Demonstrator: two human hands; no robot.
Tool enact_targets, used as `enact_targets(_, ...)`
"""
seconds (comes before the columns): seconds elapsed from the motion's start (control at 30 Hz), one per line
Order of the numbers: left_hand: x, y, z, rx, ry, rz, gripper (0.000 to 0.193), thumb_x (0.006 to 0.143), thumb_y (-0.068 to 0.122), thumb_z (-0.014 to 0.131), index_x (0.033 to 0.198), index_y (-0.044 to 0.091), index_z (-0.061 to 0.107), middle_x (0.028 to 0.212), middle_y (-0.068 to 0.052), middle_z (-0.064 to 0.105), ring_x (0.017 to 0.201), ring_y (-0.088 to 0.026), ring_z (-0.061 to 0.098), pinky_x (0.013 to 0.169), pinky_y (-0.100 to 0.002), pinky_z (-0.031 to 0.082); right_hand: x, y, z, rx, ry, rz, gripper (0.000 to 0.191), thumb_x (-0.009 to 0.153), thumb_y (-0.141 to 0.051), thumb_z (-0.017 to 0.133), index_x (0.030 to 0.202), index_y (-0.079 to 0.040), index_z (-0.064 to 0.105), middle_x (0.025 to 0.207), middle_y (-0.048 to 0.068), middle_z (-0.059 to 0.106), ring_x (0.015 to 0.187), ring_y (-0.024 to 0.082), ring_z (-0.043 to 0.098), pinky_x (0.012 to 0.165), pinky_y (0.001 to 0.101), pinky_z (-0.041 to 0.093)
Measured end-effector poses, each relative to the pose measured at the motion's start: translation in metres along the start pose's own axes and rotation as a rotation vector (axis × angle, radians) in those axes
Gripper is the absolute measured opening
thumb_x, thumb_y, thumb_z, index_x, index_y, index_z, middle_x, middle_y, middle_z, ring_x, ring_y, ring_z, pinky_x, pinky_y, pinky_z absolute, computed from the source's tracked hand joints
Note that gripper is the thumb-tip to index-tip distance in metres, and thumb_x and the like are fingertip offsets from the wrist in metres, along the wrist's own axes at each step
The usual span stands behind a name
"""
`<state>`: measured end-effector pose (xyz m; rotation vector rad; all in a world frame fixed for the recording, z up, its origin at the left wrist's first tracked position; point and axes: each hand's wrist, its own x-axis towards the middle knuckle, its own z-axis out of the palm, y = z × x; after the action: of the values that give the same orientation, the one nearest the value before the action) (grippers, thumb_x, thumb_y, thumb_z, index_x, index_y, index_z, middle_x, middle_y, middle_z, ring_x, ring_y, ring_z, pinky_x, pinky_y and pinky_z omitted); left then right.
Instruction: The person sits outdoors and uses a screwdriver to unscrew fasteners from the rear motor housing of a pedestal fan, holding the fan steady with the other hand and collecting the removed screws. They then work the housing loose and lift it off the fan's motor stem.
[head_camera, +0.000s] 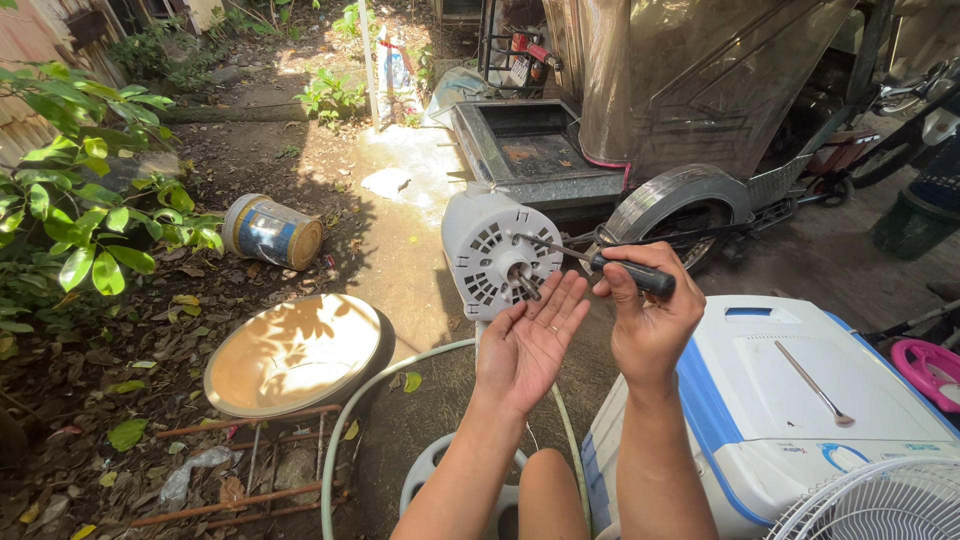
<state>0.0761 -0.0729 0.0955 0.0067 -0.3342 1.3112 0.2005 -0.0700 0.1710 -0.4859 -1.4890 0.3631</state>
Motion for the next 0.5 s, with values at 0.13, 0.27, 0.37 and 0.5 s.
enact_targets(0.13, 0.011, 0.005, 0.005, 0.015, -0.011, 0.025, 0.053, 0.102, 0.014, 0.026, 0.144, -0.016, 0.038, 0.152, -0.033, 0.042, 0.146, -0.043, 0.038, 0.123, -0.054, 0.031, 0.009, -0.001, 0.000, -0.025, -0.054, -0.006, 0.024, 0.101, -0.018, 0.074, 0.107, 0.006, 0.069, 0.100, 0.008, 0.066, 0.077, 0.011, 0.066, 0.069, 0.0233, 0.054)
enact_targets(0.27, 0.021, 0.009, 0.007, -0.017, -0.024, -0.002, 0.055, 0.102, 0.016, 0.023, 0.144, -0.017, 0.036, 0.152, -0.033, 0.042, 0.146, -0.043, 0.038, 0.123, -0.054, 0.031, 0.022, 0.004, 0.001, -0.039, -0.135, -0.010, 0.023, 0.101, -0.017, 0.074, 0.106, 0.005, 0.069, 0.100, 0.008, 0.066, 0.076, 0.011, 0.066, 0.070, 0.0226, 0.053)
enact_targets(0.37, 0.024, 0.012, 0.008, -0.052, -0.064, -0.010, 0.056, 0.103, 0.016, 0.020, 0.145, -0.018, 0.035, 0.151, -0.033, 0.042, 0.145, -0.043, 0.039, 0.123, -0.053, 0.032, 0.029, 0.007, -0.005, 0.016, -0.169, 0.027, 0.023, 0.101, -0.017, 0.074, 0.106, 0.005, 0.070, 0.100, 0.008, 0.066, 0.076, 0.010, 0.065, 0.069, 0.0221, 0.051)
enact_targets(0.5, 0.025, 0.011, 0.007, -0.112, -0.040, 0.015, 0.056, 0.104, 0.016, 0.018, 0.146, -0.018, 0.035, 0.150, -0.032, 0.045, 0.145, -0.043, 0.039, 0.121, -0.053, 0.034, 0.029, 0.008, -0.015, 0.092, -0.110, 0.048, 0.024, 0.103, -0.018, 0.074, 0.106, 0.005, 0.069, 0.099, 0.007, 0.067, 0.076, 0.010, 0.063, 0.068, 0.0220, 0.050)
